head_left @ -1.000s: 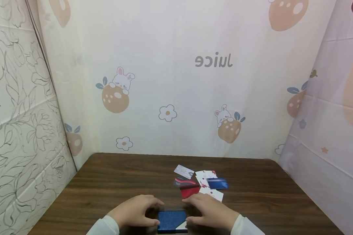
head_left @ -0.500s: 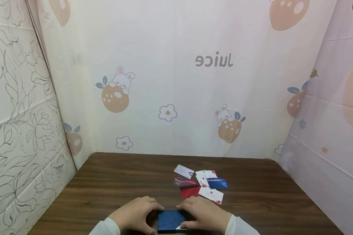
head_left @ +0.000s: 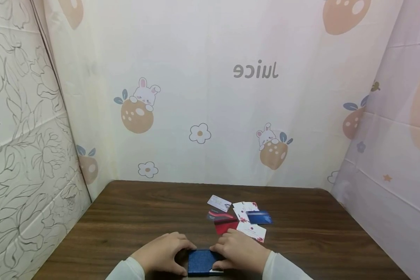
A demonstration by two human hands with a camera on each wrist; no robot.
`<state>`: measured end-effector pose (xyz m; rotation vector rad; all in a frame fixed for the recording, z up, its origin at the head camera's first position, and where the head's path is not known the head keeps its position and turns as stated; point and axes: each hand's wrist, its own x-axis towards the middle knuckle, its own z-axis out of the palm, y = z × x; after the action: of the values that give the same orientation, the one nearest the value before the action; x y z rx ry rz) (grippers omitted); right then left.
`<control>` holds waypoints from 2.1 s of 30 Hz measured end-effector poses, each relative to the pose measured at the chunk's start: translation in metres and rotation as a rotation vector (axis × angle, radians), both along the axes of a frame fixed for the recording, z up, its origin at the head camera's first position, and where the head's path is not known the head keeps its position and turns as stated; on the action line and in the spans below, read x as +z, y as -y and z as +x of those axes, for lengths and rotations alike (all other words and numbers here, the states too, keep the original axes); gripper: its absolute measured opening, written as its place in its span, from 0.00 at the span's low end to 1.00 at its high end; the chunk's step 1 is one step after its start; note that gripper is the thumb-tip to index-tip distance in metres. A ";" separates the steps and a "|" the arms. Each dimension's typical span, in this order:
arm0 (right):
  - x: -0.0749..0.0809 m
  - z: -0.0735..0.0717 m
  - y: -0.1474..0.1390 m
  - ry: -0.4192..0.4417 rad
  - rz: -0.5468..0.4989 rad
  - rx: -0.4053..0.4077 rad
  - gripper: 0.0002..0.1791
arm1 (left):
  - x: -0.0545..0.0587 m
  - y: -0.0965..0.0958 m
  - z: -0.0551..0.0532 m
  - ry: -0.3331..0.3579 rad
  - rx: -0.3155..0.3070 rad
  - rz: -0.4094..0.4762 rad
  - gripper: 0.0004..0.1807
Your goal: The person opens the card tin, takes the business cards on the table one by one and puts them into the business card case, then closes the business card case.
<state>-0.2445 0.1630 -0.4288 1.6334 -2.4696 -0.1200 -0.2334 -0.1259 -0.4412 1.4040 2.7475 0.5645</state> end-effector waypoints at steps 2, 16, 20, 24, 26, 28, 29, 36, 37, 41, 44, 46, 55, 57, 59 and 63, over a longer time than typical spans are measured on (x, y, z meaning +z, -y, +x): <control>0.001 0.000 0.002 -0.064 0.018 0.026 0.24 | 0.001 0.000 0.000 0.000 0.007 -0.003 0.28; -0.001 0.001 0.004 -0.198 -0.002 0.078 0.21 | -0.001 -0.001 -0.001 -0.037 -0.012 0.012 0.30; -0.002 0.001 0.004 -0.198 0.001 0.081 0.22 | -0.001 -0.002 0.000 -0.041 -0.012 0.008 0.31; -0.004 0.002 0.005 -0.224 0.007 0.085 0.21 | -0.001 -0.003 0.001 -0.029 -0.009 0.003 0.32; -0.005 0.002 0.005 -0.256 0.002 0.097 0.20 | -0.001 -0.003 0.000 -0.020 -0.006 0.001 0.32; -0.006 0.002 0.005 -0.285 -0.004 0.110 0.19 | 0.000 -0.003 0.000 -0.003 -0.005 0.001 0.32; -0.006 0.002 0.006 -0.293 -0.007 0.116 0.18 | 0.000 -0.003 0.000 0.012 -0.004 0.002 0.32; -0.007 0.003 0.006 -0.265 0.003 0.124 0.20 | 0.000 -0.005 0.000 0.054 -0.012 0.008 0.33; -0.007 0.003 0.006 -0.263 0.005 0.125 0.19 | 0.000 -0.006 0.000 0.057 -0.010 0.009 0.33; -0.007 0.005 0.006 -0.268 0.016 0.129 0.18 | -0.001 -0.007 0.000 0.061 -0.012 0.014 0.33; -0.007 0.006 0.006 -0.284 0.022 0.132 0.18 | -0.002 -0.006 -0.001 0.068 -0.025 0.021 0.33; -0.006 0.006 0.006 -0.300 0.022 0.137 0.18 | -0.002 -0.006 -0.003 0.069 -0.037 0.030 0.32; -0.008 0.008 0.005 -0.364 0.000 0.160 0.18 | -0.004 -0.006 -0.005 0.099 -0.037 0.052 0.32; -0.008 0.008 0.005 -0.366 0.004 0.160 0.18 | -0.005 -0.006 -0.005 0.094 -0.038 0.055 0.32; -0.008 0.008 0.005 -0.367 0.009 0.161 0.19 | -0.006 -0.005 -0.005 0.084 -0.041 0.056 0.32; -0.010 0.008 0.005 -0.386 0.015 0.166 0.20 | -0.005 -0.005 -0.005 0.088 -0.045 0.058 0.31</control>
<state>-0.2360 0.1584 -0.4387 1.6331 -2.0453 -0.3918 -0.2384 -0.1208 -0.4457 1.4128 2.6455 0.6912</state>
